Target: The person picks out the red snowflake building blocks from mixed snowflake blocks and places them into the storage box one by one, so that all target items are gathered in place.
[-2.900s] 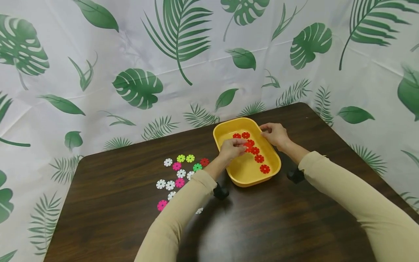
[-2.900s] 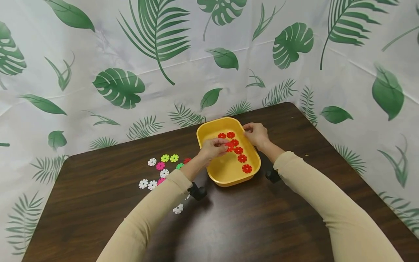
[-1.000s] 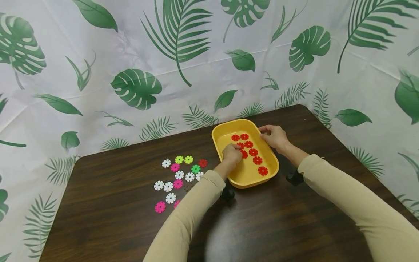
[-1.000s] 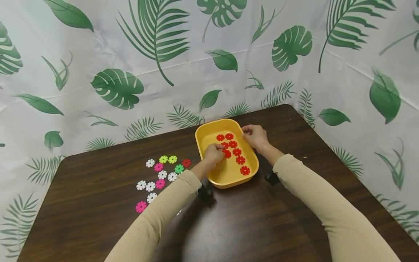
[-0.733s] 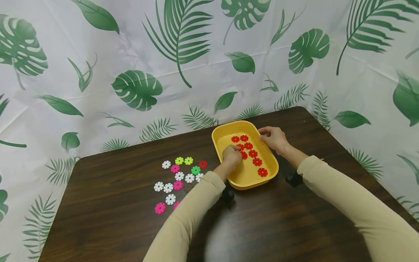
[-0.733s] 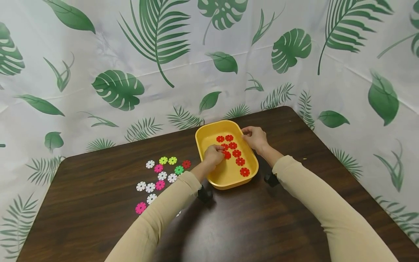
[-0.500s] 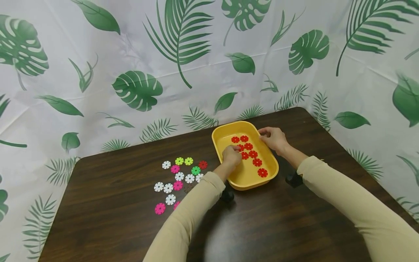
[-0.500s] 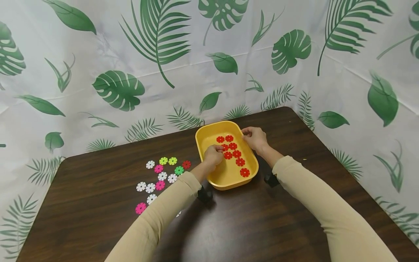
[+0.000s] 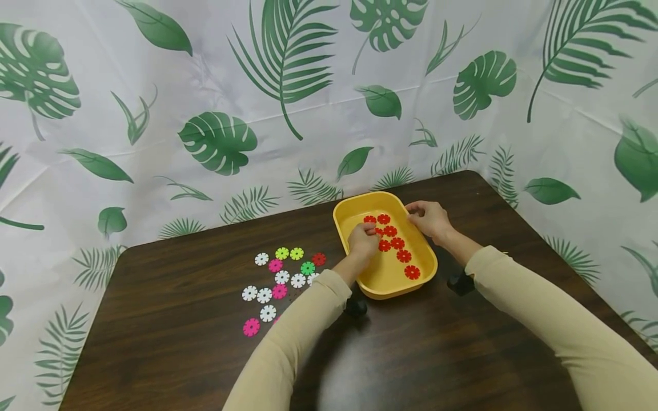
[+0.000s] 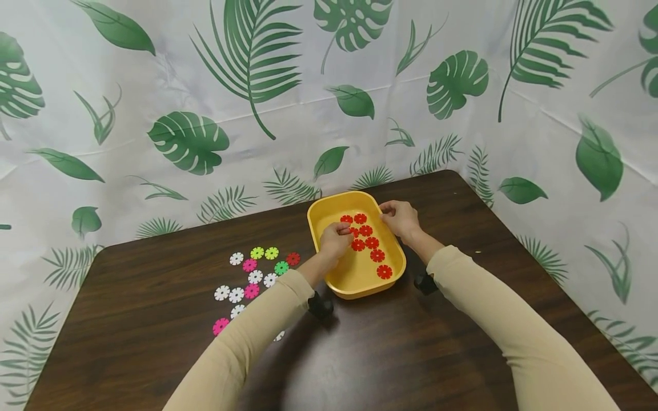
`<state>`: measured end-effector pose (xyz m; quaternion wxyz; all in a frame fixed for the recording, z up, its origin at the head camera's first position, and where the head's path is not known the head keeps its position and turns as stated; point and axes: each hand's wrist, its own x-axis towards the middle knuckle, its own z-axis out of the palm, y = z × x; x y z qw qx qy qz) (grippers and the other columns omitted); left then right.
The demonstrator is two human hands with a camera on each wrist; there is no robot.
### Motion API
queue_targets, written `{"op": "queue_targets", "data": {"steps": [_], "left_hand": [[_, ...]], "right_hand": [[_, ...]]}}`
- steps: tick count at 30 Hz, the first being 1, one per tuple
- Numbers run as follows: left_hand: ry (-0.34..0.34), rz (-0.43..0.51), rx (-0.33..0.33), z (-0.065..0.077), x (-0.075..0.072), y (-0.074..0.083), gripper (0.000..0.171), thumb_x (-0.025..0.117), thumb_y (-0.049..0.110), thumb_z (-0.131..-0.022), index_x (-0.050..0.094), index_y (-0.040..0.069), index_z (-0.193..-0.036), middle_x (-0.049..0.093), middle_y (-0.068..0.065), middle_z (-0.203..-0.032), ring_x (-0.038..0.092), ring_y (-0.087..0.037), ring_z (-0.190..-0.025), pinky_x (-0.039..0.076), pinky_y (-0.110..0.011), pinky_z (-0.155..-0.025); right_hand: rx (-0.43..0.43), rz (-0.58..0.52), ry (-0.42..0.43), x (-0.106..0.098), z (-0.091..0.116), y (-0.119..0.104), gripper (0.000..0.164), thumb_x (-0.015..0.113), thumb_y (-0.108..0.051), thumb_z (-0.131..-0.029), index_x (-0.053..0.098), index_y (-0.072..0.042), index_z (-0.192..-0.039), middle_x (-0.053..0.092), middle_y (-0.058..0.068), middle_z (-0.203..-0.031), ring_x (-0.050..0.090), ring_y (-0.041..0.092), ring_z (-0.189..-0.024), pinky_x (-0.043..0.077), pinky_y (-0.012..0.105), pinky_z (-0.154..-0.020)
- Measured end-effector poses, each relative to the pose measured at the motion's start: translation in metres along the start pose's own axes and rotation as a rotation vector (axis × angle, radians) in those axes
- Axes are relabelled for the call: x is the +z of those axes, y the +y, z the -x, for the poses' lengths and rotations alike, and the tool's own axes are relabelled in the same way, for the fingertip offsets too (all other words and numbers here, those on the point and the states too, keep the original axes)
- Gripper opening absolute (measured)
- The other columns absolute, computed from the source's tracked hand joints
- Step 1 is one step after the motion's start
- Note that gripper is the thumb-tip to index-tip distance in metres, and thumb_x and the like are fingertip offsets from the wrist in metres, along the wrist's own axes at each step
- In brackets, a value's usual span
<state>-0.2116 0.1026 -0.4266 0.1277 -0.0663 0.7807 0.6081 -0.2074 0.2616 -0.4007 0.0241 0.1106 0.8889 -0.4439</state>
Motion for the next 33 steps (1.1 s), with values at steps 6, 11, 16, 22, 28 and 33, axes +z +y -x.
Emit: {"op": "queue_targets", "data": {"steps": [6, 11, 16, 22, 28, 33], "left_hand": [[-0.038, 0.074, 0.020, 0.005, -0.003, 0.006, 0.030, 0.064, 0.000, -0.086, 0.060, 0.002, -0.116, 0.061, -0.010, -0.104, 0.059, -0.018, -0.092, 0.053, -0.027, -0.082], [-0.121, 0.163, -0.002, 0.012, -0.007, 0.011, 0.034, 0.066, 0.003, -0.085, 0.058, 0.003, -0.118, 0.061, -0.010, -0.107, 0.062, -0.016, -0.091, 0.054, -0.027, -0.083], [-0.198, 0.241, -0.028, 0.019, -0.012, 0.014, 0.037, 0.067, 0.003, -0.085, 0.056, 0.003, -0.121, 0.060, -0.015, -0.116, 0.063, -0.016, -0.090, 0.054, -0.028, -0.081], [-0.245, 0.362, -0.047, 0.026, -0.027, 0.017, 0.040, 0.067, 0.004, -0.086, 0.053, 0.001, -0.124, 0.058, -0.015, -0.116, 0.060, -0.013, -0.086, 0.052, -0.032, -0.088], [-0.248, 0.414, -0.026, 0.032, -0.051, 0.022, 0.038, 0.064, 0.002, -0.087, 0.054, 0.000, -0.124, 0.059, -0.011, -0.111, 0.061, -0.015, -0.091, 0.051, -0.034, -0.090], [-0.222, 0.414, 0.004, 0.036, -0.074, 0.020, 0.037, 0.062, 0.002, -0.088, 0.053, 0.001, -0.124, 0.057, -0.011, -0.112, 0.060, -0.015, -0.094, 0.050, -0.034, -0.091]], "right_hand": [[-0.016, 0.003, 0.008, 0.000, -0.001, 0.001, 0.032, 0.052, -0.006, -0.095, 0.053, 0.004, -0.126, 0.057, 0.024, -0.104, 0.063, 0.034, -0.091, 0.056, 0.040, -0.079], [-0.015, -0.004, 0.009, 0.000, -0.002, 0.002, 0.032, 0.052, -0.006, -0.095, 0.053, 0.004, -0.126, 0.058, 0.024, -0.105, 0.063, 0.033, -0.090, 0.056, 0.039, -0.077], [-0.009, -0.003, 0.001, 0.000, -0.002, 0.001, 0.032, 0.052, -0.006, -0.095, 0.053, 0.004, -0.126, 0.058, 0.024, -0.106, 0.063, 0.033, -0.091, 0.056, 0.039, -0.078], [-0.011, -0.012, -0.004, -0.001, -0.001, 0.001, 0.032, 0.051, -0.005, -0.095, 0.053, 0.005, -0.125, 0.057, 0.024, -0.104, 0.063, 0.033, -0.090, 0.056, 0.039, -0.078], [-0.014, -0.021, -0.008, -0.001, -0.001, 0.002, 0.031, 0.050, -0.006, -0.096, 0.053, 0.005, -0.125, 0.057, 0.025, -0.104, 0.064, 0.034, -0.089, 0.056, 0.040, -0.077], [-0.011, -0.027, -0.007, -0.001, -0.001, 0.002, 0.032, 0.051, -0.006, -0.096, 0.053, 0.005, -0.126, 0.057, 0.025, -0.105, 0.064, 0.035, -0.090, 0.056, 0.040, -0.078]]}}
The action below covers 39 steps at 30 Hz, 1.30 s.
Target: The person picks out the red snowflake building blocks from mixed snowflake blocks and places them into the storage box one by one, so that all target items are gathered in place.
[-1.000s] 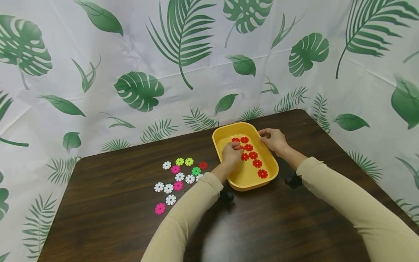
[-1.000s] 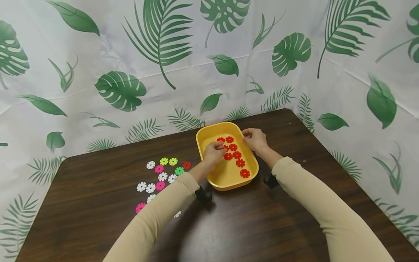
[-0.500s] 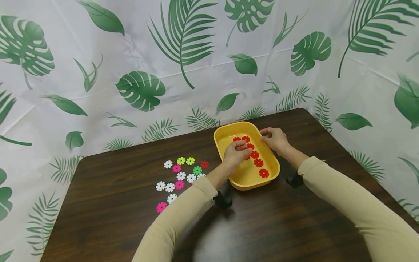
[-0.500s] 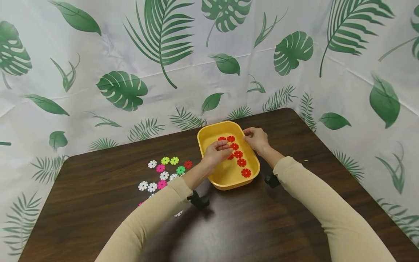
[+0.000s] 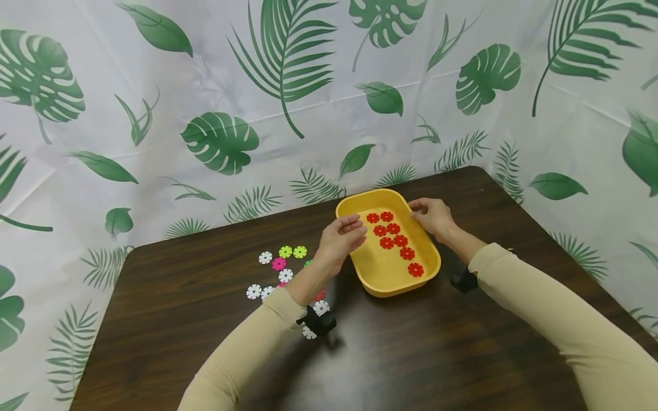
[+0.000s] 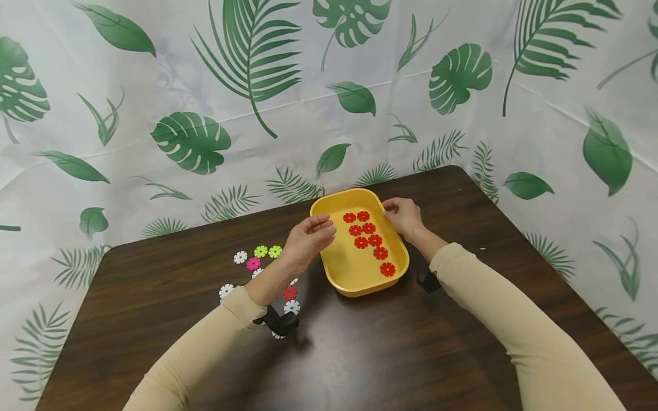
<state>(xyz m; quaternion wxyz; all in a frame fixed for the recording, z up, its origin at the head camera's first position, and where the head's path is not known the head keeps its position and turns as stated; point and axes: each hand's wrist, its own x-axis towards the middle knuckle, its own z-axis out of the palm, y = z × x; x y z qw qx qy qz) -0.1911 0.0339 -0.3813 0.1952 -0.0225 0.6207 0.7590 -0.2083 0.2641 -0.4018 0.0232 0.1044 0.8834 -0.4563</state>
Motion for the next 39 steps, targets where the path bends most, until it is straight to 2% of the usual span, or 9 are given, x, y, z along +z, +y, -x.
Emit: {"op": "queue_targets", "data": {"steps": [6, 9, 15, 19, 26, 30, 33, 36, 39], "left_hand": [[0.033, 0.022, 0.031, 0.011, -0.025, 0.000, 0.039, 0.062, 0.000, -0.088, 0.052, 0.000, -0.125, 0.057, -0.012, -0.114, 0.061, -0.012, -0.089, 0.049, -0.037, -0.093], [0.054, 0.030, 0.051, 0.014, -0.036, -0.002, 0.040, 0.062, -0.001, -0.088, 0.051, -0.002, -0.126, 0.058, -0.012, -0.113, 0.063, -0.014, -0.091, 0.048, -0.038, -0.094], [0.100, 0.012, 0.068, 0.020, -0.054, -0.008, 0.038, 0.062, -0.002, -0.087, 0.052, -0.002, -0.124, 0.058, -0.011, -0.110, 0.063, -0.016, -0.092, 0.052, -0.031, -0.087], [0.112, -0.007, 0.055, 0.026, -0.062, -0.014, 0.038, 0.061, -0.003, -0.087, 0.051, -0.004, -0.124, 0.059, -0.009, -0.106, 0.063, -0.010, -0.085, 0.054, -0.030, -0.084], [0.111, -0.021, 0.029, 0.036, -0.077, -0.029, 0.041, 0.059, -0.003, -0.088, 0.045, -0.009, -0.126, 0.056, -0.021, -0.116, 0.065, -0.018, -0.092, 0.047, -0.040, -0.094], [0.115, -0.057, 0.030, 0.040, -0.086, -0.038, 0.040, 0.059, -0.004, -0.088, 0.047, -0.010, -0.126, 0.058, -0.022, -0.115, 0.064, -0.012, -0.087, 0.053, -0.028, -0.084], [0.116, -0.097, 0.033, 0.045, -0.092, -0.046, 0.041, 0.059, -0.004, -0.087, 0.047, -0.011, -0.125, 0.059, -0.022, -0.113, 0.061, -0.007, -0.081, 0.052, -0.019, -0.073], [0.120, -0.146, 0.025, 0.049, -0.097, -0.050, 0.042, 0.060, -0.002, -0.087, 0.046, -0.012, -0.125, 0.059, -0.022, -0.113, 0.060, -0.004, -0.078, 0.051, -0.018, -0.071], [0.119, -0.196, 0.023, 0.054, -0.101, -0.054, 0.042, 0.061, -0.001, -0.086, 0.047, -0.012, -0.124, 0.058, -0.026, -0.115, 0.060, -0.005, -0.081, 0.052, -0.019, -0.075]], "right_hand": [[0.001, -0.002, -0.003, 0.000, 0.000, -0.001, 0.032, 0.051, -0.006, -0.096, 0.052, 0.005, -0.126, 0.057, 0.025, -0.105, 0.064, 0.035, -0.091, 0.056, 0.040, -0.078], [-0.002, 0.002, -0.001, 0.000, 0.000, 0.000, 0.032, 0.051, -0.006, -0.096, 0.053, 0.005, -0.126, 0.057, 0.024, -0.105, 0.063, 0.034, -0.090, 0.056, 0.039, -0.077], [0.004, 0.003, -0.004, 0.000, 0.000, 0.000, 0.032, 0.051, -0.006, -0.096, 0.052, 0.005, -0.126, 0.057, 0.024, -0.104, 0.063, 0.033, -0.089, 0.056, 0.038, -0.076], [0.009, 0.000, -0.003, -0.001, 0.000, -0.001, 0.032, 0.051, -0.006, -0.096, 0.053, 0.005, -0.126, 0.057, 0.024, -0.104, 0.063, 0.034, -0.090, 0.056, 0.038, -0.077], [0.016, -0.004, 0.000, 0.000, -0.001, -0.001, 0.032, 0.051, -0.005, -0.096, 0.053, 0.004, -0.126, 0.056, 0.023, -0.104, 0.062, 0.034, -0.090, 0.056, 0.039, -0.078], [0.015, -0.003, -0.003, 0.000, 0.000, -0.001, 0.032, 0.051, -0.006, -0.096, 0.053, 0.004, -0.126, 0.056, 0.023, -0.105, 0.062, 0.034, -0.090, 0.056, 0.038, -0.078], [0.011, -0.005, -0.004, 0.000, 0.000, -0.001, 0.032, 0.051, -0.005, -0.096, 0.052, 0.005, -0.126, 0.056, 0.024, -0.105, 0.063, 0.034, -0.091, 0.056, 0.039, -0.078], [0.008, -0.003, -0.001, 0.000, 0.000, 0.000, 0.032, 0.051, -0.005, -0.096, 0.053, 0.005, -0.126, 0.056, 0.024, -0.105, 0.062, 0.033, -0.090, 0.056, 0.039, -0.078], [0.006, 0.001, 0.001, 0.001, -0.001, 0.000, 0.032, 0.051, -0.006, -0.096, 0.053, 0.004, -0.126, 0.056, 0.023, -0.104, 0.062, 0.033, -0.090, 0.056, 0.038, -0.078]]}}
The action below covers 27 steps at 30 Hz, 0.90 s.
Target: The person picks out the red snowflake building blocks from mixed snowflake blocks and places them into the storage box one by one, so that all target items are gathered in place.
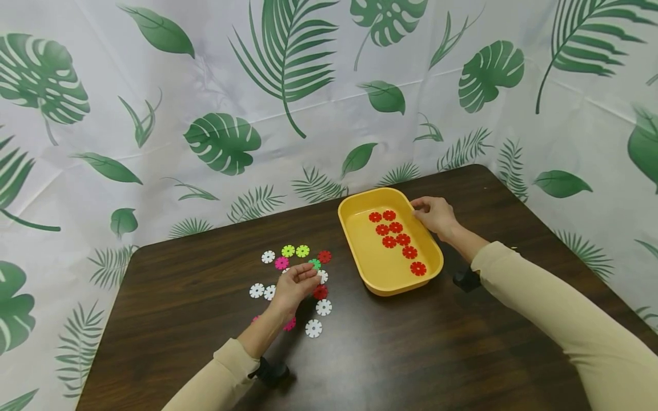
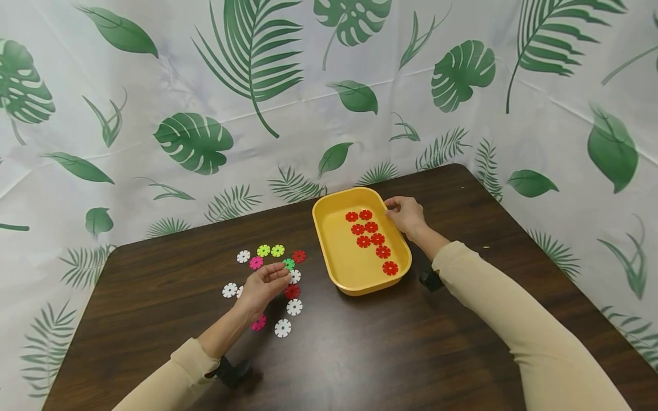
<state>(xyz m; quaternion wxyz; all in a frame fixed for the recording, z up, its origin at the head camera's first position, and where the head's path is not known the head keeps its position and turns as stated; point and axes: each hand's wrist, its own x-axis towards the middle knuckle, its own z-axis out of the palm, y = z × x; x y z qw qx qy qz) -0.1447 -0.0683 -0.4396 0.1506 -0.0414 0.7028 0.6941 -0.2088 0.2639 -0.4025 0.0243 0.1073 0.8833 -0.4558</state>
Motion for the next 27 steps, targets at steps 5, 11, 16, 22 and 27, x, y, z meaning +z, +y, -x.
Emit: {"op": "queue_targets", "data": {"steps": [5, 11, 16, 22, 27], "left_hand": [[-0.003, -0.085, 0.011, 0.006, -0.004, -0.005, 0.040, 0.063, -0.001, -0.085, 0.050, -0.012, -0.121, 0.057, -0.029, -0.117, 0.061, -0.013, -0.091, 0.053, -0.023, -0.081], [0.002, -0.175, 0.042, 0.009, -0.005, -0.009, 0.040, 0.068, 0.001, -0.083, 0.053, -0.011, -0.119, 0.058, -0.027, -0.114, 0.061, -0.023, -0.097, 0.054, -0.024, -0.079], [0.033, -0.295, 0.083, 0.006, -0.005, -0.014, 0.039, 0.074, 0.002, -0.078, 0.058, -0.009, -0.112, 0.063, -0.024, -0.107, 0.065, -0.026, -0.093, 0.055, -0.029, -0.079], [0.053, -0.417, 0.138, 0.005, -0.005, -0.015, 0.038, 0.077, 0.000, -0.073, 0.060, -0.009, -0.106, 0.066, -0.022, -0.100, 0.066, -0.029, -0.090, 0.056, -0.033, -0.078], [0.064, -0.524, 0.181, 0.005, -0.004, -0.014, 0.038, 0.079, 0.003, -0.071, 0.061, -0.007, -0.104, 0.067, -0.018, -0.094, 0.065, -0.025, -0.084, 0.055, -0.032, -0.075]], "right_hand": [[-0.004, 0.002, 0.000, 0.000, 0.000, 0.001, 0.032, 0.051, -0.006, -0.096, 0.052, 0.005, -0.126, 0.056, 0.023, -0.104, 0.062, 0.033, -0.090, 0.056, 0.038, -0.078], [-0.008, 0.002, 0.001, -0.001, 0.000, 0.002, 0.032, 0.052, -0.006, -0.096, 0.052, 0.004, -0.126, 0.056, 0.023, -0.104, 0.063, 0.033, -0.090, 0.056, 0.038, -0.078], [-0.009, 0.003, 0.000, 0.000, -0.001, 0.002, 0.032, 0.051, -0.006, -0.096, 0.052, 0.005, -0.126, 0.055, 0.023, -0.103, 0.063, 0.033, -0.089, 0.056, 0.038, -0.078], [-0.007, -0.001, 0.003, 0.000, -0.002, 0.001, 0.032, 0.052, -0.005, -0.095, 0.052, 0.005, -0.126, 0.056, 0.024, -0.106, 0.062, 0.034, -0.091, 0.055, 0.042, -0.082], [-0.011, 0.002, 0.004, 0.001, -0.002, 0.002, 0.032, 0.051, -0.005, -0.095, 0.052, 0.005, -0.126, 0.056, 0.024, -0.106, 0.062, 0.034, -0.092, 0.055, 0.041, -0.081]]}}
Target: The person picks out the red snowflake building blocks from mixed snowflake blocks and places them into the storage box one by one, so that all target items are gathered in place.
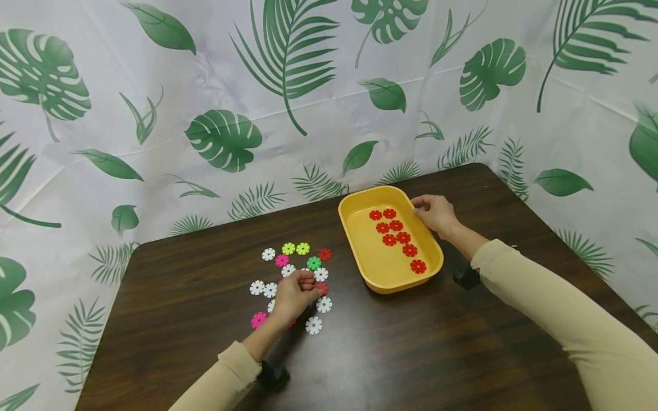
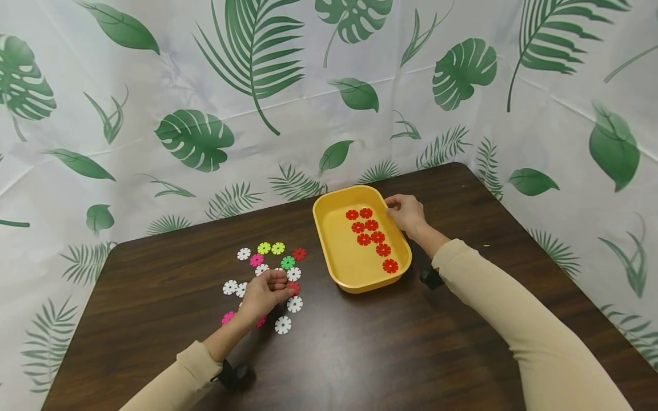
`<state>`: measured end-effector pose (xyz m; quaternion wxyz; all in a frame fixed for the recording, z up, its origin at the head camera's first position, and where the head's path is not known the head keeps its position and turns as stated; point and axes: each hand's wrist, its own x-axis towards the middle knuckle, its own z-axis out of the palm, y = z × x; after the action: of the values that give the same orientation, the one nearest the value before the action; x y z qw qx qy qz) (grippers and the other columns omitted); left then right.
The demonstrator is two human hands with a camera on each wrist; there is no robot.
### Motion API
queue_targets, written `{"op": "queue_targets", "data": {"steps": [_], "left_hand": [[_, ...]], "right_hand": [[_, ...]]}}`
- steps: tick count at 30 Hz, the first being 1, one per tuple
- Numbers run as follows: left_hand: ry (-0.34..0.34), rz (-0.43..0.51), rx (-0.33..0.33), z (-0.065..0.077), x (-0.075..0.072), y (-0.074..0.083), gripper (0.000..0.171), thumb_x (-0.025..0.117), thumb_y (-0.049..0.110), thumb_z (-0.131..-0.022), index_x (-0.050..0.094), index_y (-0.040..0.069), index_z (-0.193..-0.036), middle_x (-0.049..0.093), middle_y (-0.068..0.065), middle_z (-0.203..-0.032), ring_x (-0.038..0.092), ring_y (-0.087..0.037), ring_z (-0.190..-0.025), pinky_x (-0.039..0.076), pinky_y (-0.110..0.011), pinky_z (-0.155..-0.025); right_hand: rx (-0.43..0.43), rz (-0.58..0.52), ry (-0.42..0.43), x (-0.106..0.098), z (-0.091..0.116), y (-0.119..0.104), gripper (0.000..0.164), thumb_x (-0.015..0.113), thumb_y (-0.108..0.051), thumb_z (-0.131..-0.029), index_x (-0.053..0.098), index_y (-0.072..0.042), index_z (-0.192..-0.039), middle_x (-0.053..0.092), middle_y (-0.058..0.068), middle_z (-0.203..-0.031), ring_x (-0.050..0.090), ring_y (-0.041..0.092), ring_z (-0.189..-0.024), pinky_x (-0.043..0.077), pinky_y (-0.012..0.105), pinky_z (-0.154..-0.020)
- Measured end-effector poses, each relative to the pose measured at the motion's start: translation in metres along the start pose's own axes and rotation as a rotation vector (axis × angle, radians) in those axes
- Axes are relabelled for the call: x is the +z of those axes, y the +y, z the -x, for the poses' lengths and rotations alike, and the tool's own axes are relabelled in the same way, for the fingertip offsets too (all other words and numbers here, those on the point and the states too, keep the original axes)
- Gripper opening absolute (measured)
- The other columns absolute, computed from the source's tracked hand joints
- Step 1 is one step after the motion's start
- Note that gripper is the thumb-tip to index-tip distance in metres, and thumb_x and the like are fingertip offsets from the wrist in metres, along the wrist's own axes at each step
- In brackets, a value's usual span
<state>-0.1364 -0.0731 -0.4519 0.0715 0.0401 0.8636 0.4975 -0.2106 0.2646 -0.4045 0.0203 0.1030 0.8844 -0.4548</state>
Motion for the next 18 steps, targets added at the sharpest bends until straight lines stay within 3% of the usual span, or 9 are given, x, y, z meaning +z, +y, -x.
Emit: {"op": "queue_targets", "data": {"steps": [5, 18], "left_hand": [[0.014, -0.092, 0.046, -0.0004, 0.0009, 0.0003, 0.038, 0.081, 0.007, -0.071, 0.062, -0.005, -0.101, 0.066, -0.014, -0.090, 0.063, -0.021, -0.080, 0.054, -0.031, -0.071], [0.004, -0.226, 0.187, -0.0024, 0.0019, -0.0028, 0.036, 0.082, 0.011, -0.069, 0.062, -0.002, -0.096, 0.065, -0.012, -0.086, 0.063, -0.020, -0.076, 0.053, -0.032, -0.069]], "right_hand": [[-0.006, 0.004, 0.003, -0.0002, -0.0002, -0.0003, 0.032, 0.051, -0.005, -0.096, 0.052, 0.006, -0.126, 0.056, 0.025, -0.106, 0.062, 0.035, -0.093, 0.055, 0.041, -0.080], [0.003, 0.002, -0.003, -0.0003, -0.0002, -0.0003, 0.032, 0.051, -0.006, -0.096, 0.052, 0.005, -0.126, 0.056, 0.023, -0.104, 0.062, 0.033, -0.090, 0.056, 0.037, -0.077]]}}
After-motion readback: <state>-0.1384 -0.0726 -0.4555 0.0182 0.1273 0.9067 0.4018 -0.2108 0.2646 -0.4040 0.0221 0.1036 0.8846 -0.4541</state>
